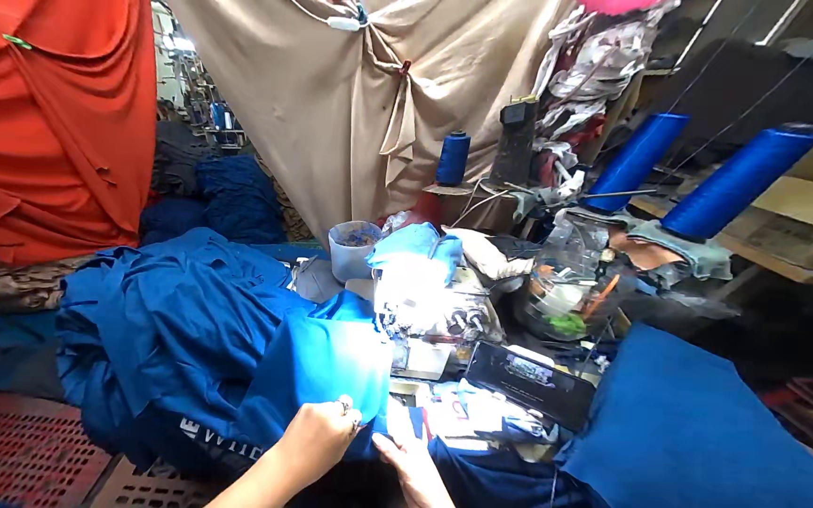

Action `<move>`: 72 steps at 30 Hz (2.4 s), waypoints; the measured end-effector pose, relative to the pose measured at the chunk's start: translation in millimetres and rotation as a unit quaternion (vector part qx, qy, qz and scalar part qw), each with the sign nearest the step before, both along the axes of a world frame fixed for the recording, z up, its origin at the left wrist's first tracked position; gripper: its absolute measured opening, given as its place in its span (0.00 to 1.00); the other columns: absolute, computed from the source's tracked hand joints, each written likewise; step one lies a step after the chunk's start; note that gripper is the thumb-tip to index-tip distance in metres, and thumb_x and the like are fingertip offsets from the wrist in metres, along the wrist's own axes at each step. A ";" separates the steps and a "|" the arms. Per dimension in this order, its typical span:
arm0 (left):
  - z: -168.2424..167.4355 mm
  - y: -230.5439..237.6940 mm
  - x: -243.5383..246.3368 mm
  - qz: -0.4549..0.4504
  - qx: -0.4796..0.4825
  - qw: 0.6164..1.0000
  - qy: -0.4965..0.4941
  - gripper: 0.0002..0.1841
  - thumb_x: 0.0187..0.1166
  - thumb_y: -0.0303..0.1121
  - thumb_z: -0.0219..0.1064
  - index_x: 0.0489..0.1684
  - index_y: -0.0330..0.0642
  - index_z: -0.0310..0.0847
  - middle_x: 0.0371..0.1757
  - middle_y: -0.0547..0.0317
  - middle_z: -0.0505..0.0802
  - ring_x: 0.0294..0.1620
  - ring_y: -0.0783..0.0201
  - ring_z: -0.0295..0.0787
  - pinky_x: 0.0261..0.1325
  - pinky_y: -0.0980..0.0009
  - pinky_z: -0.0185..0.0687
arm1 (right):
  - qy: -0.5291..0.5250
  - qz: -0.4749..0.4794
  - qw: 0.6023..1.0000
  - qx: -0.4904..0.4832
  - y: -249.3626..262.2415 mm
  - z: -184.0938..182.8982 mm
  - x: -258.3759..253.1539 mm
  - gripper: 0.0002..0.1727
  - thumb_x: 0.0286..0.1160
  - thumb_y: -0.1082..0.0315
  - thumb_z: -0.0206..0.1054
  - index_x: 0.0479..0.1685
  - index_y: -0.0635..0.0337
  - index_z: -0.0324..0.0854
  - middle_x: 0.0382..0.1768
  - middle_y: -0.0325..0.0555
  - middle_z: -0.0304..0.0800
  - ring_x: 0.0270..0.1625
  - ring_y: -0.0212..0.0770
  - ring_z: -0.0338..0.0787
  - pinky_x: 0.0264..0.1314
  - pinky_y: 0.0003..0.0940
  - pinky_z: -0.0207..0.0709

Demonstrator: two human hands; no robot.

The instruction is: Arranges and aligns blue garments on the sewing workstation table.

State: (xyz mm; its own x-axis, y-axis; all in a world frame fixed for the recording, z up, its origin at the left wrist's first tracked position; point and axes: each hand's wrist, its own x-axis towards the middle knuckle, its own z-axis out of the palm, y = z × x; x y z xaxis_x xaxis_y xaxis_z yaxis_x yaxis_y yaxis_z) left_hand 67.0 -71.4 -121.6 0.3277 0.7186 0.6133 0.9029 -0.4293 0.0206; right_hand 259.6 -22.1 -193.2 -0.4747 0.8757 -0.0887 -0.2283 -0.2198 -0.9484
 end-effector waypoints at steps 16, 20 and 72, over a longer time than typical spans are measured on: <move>73.9 43.5 -29.3 0.035 -0.318 0.867 -0.383 0.13 0.86 0.40 0.63 0.38 0.43 0.90 0.32 0.63 0.90 0.34 0.70 0.85 0.44 0.67 0.81 | 0.001 0.004 1.000 0.008 18.0 6.4 -7.1 0.08 0.70 0.72 0.73 0.42 0.68 0.88 0.42 0.49 0.95 0.46 0.38 0.93 0.55 0.35 0.87; 23.5 8.6 -5.3 -0.033 -0.163 0.978 -0.124 0.13 0.83 0.38 0.66 0.36 0.39 0.92 0.35 0.52 0.95 0.36 0.56 0.95 0.40 0.54 0.91 | 0.007 0.019 0.999 0.029 11.6 1.5 -1.5 0.07 0.69 0.72 0.74 0.42 0.66 0.89 0.41 0.46 0.95 0.48 0.36 0.93 0.57 0.35 0.87; 39.1 40.9 5.0 -0.007 -0.183 0.976 -0.115 0.11 0.80 0.33 0.66 0.35 0.34 0.90 0.37 0.44 0.94 0.38 0.46 0.95 0.43 0.45 0.89 | -0.079 -0.016 0.996 0.049 39.9 19.4 -13.3 0.08 0.76 0.67 0.70 0.30 0.60 0.88 0.21 0.30 0.83 0.23 0.22 0.76 0.29 0.20 0.72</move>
State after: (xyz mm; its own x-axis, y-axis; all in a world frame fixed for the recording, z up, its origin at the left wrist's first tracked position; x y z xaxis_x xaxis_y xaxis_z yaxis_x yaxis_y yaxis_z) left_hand 72.1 -30.5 -82.5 0.2237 0.8996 0.3750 0.8500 -0.3683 0.3765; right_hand 246.2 17.8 -173.8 -0.4331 0.8984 -0.0726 -0.0807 -0.1189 -0.9896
